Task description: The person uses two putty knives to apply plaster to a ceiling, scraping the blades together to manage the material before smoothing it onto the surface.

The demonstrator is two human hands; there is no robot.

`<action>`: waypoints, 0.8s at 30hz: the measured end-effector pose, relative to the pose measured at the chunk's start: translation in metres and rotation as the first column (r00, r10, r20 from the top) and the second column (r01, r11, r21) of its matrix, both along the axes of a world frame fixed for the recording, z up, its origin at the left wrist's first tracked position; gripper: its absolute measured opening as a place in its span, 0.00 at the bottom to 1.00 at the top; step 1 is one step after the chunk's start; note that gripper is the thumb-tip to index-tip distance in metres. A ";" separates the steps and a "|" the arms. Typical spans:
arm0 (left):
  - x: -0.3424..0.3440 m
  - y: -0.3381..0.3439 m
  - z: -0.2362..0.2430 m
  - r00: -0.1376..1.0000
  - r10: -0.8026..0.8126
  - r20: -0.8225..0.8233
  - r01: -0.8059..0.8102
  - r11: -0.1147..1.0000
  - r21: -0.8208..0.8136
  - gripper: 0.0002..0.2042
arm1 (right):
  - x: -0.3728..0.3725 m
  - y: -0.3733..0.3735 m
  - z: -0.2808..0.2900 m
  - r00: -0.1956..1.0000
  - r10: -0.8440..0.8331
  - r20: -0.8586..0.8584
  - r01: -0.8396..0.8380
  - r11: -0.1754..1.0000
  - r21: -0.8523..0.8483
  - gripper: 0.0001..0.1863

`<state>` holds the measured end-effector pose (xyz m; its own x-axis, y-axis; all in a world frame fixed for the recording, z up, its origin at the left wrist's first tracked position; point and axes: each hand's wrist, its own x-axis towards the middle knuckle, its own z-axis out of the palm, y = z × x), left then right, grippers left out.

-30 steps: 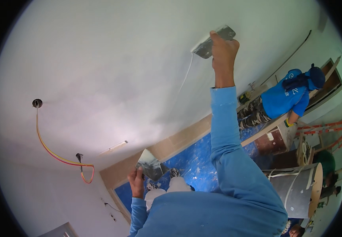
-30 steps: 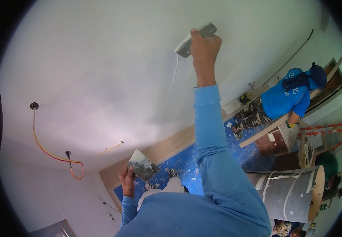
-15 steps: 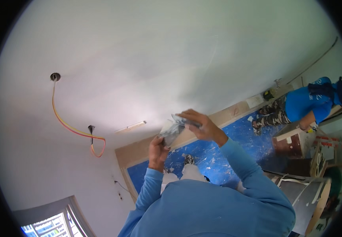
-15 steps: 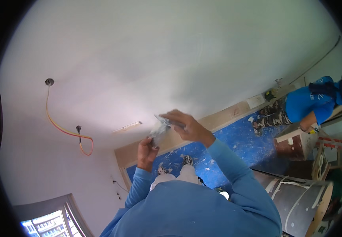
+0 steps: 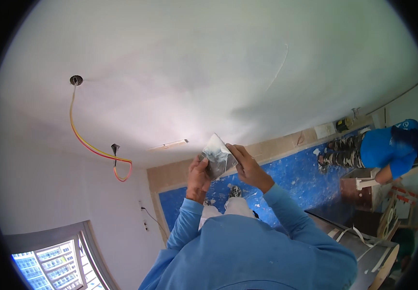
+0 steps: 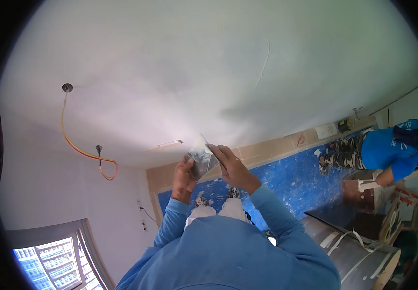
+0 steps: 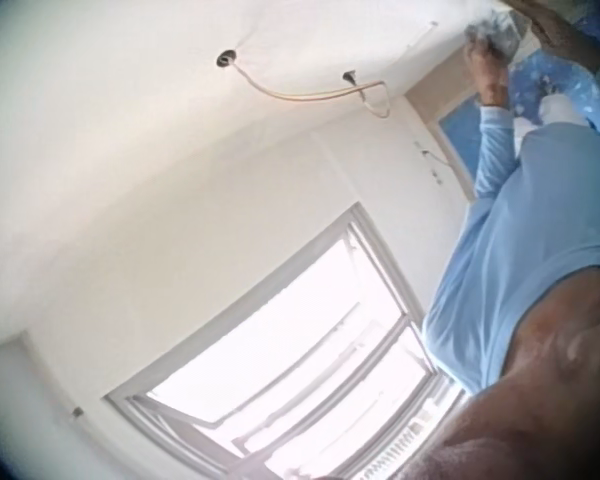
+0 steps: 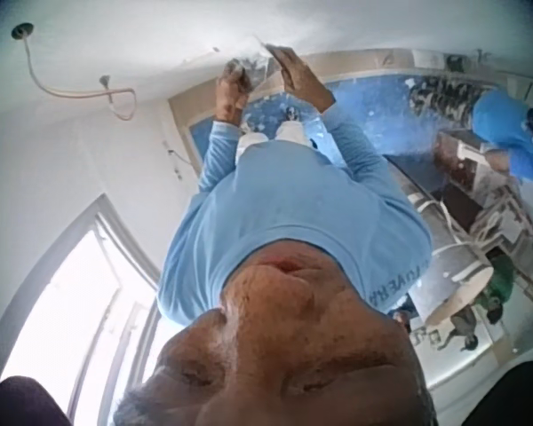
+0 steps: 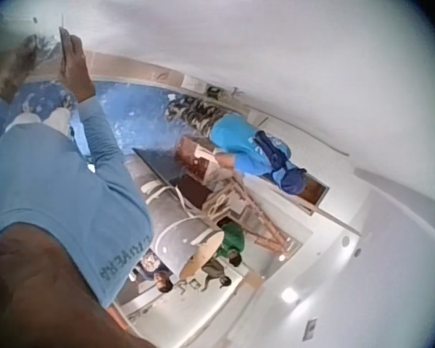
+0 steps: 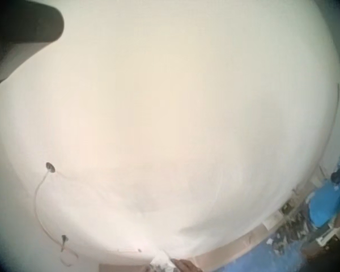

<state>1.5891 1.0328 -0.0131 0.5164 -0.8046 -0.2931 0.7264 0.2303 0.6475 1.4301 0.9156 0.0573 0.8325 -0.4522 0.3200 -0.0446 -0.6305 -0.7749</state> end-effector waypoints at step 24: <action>0.042 0.046 -0.029 0.155 -0.468 0.870 -0.281 0.824 0.493 0.16 | 0.025 -0.047 -0.135 0.746 -0.592 0.304 -0.514 -0.223 0.828 0.18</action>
